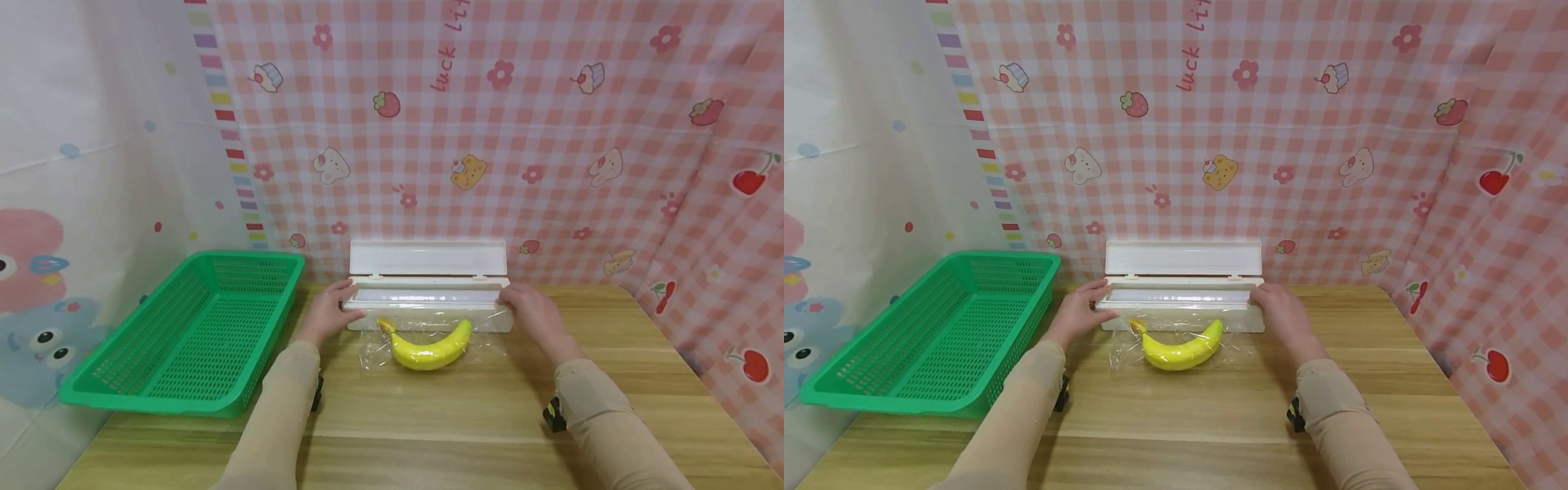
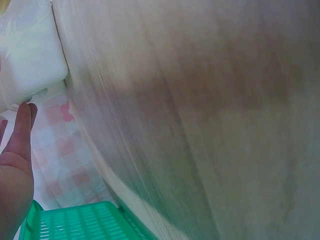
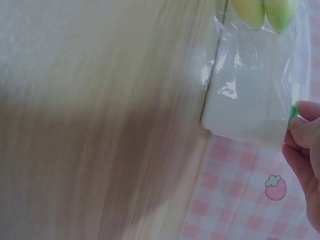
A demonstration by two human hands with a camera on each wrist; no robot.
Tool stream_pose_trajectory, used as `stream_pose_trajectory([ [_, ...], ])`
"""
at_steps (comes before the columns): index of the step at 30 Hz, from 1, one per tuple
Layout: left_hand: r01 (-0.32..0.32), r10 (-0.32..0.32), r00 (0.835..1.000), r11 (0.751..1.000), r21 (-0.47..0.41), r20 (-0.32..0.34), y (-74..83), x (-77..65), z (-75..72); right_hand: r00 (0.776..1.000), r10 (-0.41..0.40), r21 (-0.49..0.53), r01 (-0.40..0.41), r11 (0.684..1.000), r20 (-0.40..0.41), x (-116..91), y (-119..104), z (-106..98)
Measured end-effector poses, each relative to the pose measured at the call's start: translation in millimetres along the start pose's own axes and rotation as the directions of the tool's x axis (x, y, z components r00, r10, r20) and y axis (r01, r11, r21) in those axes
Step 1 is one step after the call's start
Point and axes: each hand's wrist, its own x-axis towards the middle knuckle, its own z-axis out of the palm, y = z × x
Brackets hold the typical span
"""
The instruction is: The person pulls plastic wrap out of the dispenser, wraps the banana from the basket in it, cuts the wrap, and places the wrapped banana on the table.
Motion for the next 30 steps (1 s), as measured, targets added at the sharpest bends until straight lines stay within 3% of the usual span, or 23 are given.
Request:
stream_pose_trajectory([
  [9, 0.004, -0.004, 1.000, 1.000, -0.004, 0.010, 1.1, 1.1, -0.4, 1.000, 0.010, 0.004, -0.010, 1.000, 0.019, -2, 1, -3],
  [17, 0.003, -0.003, 1.000, 1.000, -0.023, -0.002, 0.9, -1.3, -1.1, 0.999, -0.014, 0.017, 0.015, 1.000, -0.048, -7, 10, -4],
  [30, 0.029, -0.029, 0.999, 1.000, -0.002, 0.025, 2.8, -0.6, 0.6, 0.998, -0.026, 0.041, 0.028, 0.999, -0.050, -6, 13, -3],
])
